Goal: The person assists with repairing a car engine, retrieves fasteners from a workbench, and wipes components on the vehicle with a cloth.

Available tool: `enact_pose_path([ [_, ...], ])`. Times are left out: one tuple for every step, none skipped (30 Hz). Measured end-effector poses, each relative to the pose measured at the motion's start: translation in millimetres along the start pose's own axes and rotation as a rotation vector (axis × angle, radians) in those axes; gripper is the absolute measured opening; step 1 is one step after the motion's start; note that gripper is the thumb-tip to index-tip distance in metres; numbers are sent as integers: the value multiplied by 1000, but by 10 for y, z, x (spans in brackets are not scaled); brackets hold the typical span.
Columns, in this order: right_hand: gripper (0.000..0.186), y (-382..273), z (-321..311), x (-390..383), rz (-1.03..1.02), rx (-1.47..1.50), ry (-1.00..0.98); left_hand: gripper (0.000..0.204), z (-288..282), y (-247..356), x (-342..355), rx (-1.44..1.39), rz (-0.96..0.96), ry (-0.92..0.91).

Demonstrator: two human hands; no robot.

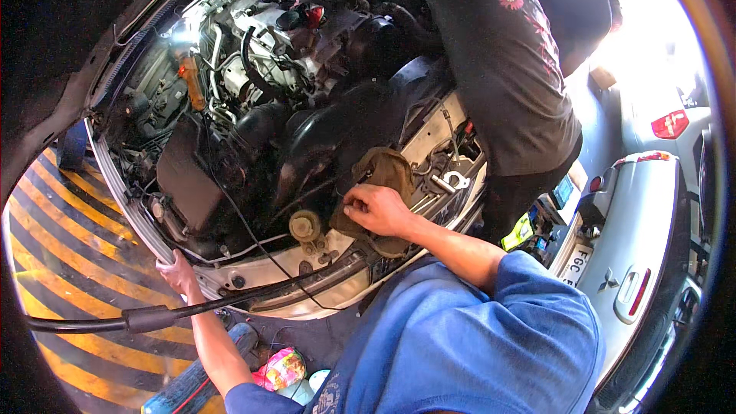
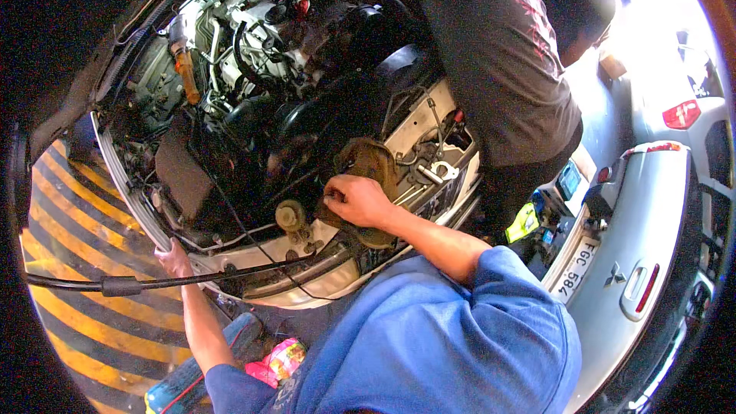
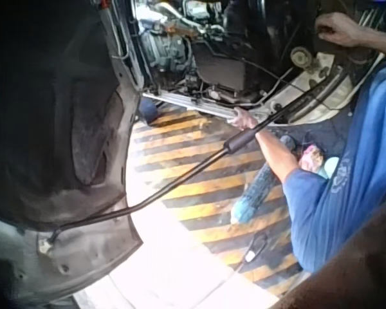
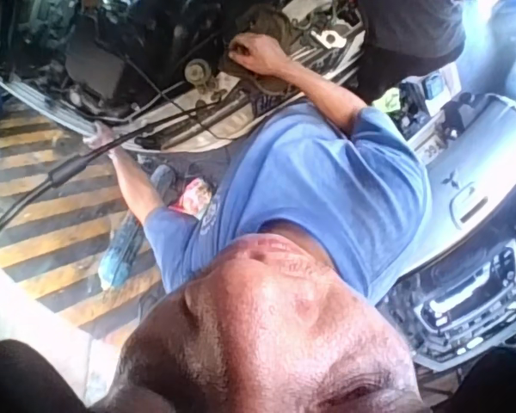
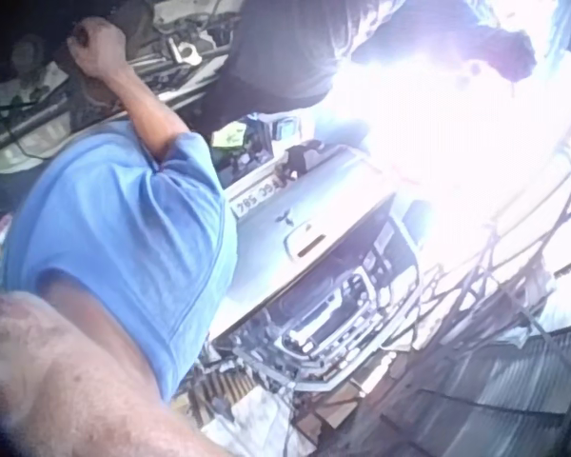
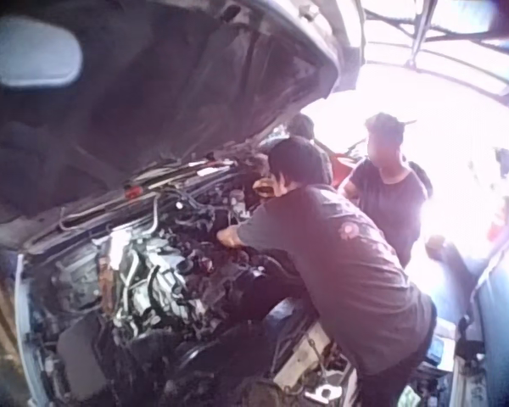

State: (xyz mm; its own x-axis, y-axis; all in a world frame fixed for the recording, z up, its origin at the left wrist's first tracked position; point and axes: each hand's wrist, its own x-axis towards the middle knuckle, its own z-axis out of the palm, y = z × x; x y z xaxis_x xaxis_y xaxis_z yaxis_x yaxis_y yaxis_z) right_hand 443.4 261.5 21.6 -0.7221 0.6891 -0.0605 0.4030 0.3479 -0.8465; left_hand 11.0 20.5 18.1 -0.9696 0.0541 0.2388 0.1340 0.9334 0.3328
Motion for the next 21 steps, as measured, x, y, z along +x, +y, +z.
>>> enact_pose_path([
  [20,50,74,40,35,-23,34,65,-1,4,-4,0,5,-9],
  [20,95,149,51,-11,-14,48,64,-8,2,-8,13,-7,-29],
  [18,131,223,54,-96,-140,155,64,-10,4,-12,3,1,-19],
  [15,163,285,55,-117,-291,213,64,-14,8,-16,-23,18,-19],
  [13,185,336,54,-263,-288,364,63,-23,14,-16,-42,17,-34],
  [13,205,366,50,-269,-288,361,63,-34,22,-19,-49,32,-13],
  [13,218,386,46,-257,-293,362,63,-41,35,-28,-38,38,-7],
  [13,227,393,45,-220,-306,357,62,-44,52,-36,-26,19,-17],
  [13,232,391,46,-260,-306,361,62,-52,60,-47,-38,33,4],
  [13,232,385,44,-262,-304,355,62,-62,63,-57,-16,1,-12],
  [13,227,379,45,-246,-308,343,61,-64,71,-55,5,-28,-27],
  [13,221,370,47,-276,-306,355,61,-62,76,-50,-5,-32,-20],
  [13,215,364,47,-273,-295,353,62,-59,69,-45,-14,-20,-12],
  [13,208,362,45,-252,-289,339,62,-52,57,-38,-12,-28,-21],
  [13,200,366,47,-257,-262,357,62,-38,47,-23,-3,-29,-11],
  [13,197,368,51,-275,-260,368,62,-26,30,-13,-22,-4,18],
  [13,198,368,52,-278,-270,366,62,-14,13,-5,-18,1,20],
  [13,201,369,53,-255,-275,352,62,-4,-1,3,9,-13,6],
  [13,203,371,54,-282,-278,364,62,4,-9,9,-14,4,26],
  [13,207,372,53,-287,-287,366,62,10,-13,8,-19,14,32],
  [13,211,373,54,-274,-292,361,62,9,-12,6,2,3,23],
])
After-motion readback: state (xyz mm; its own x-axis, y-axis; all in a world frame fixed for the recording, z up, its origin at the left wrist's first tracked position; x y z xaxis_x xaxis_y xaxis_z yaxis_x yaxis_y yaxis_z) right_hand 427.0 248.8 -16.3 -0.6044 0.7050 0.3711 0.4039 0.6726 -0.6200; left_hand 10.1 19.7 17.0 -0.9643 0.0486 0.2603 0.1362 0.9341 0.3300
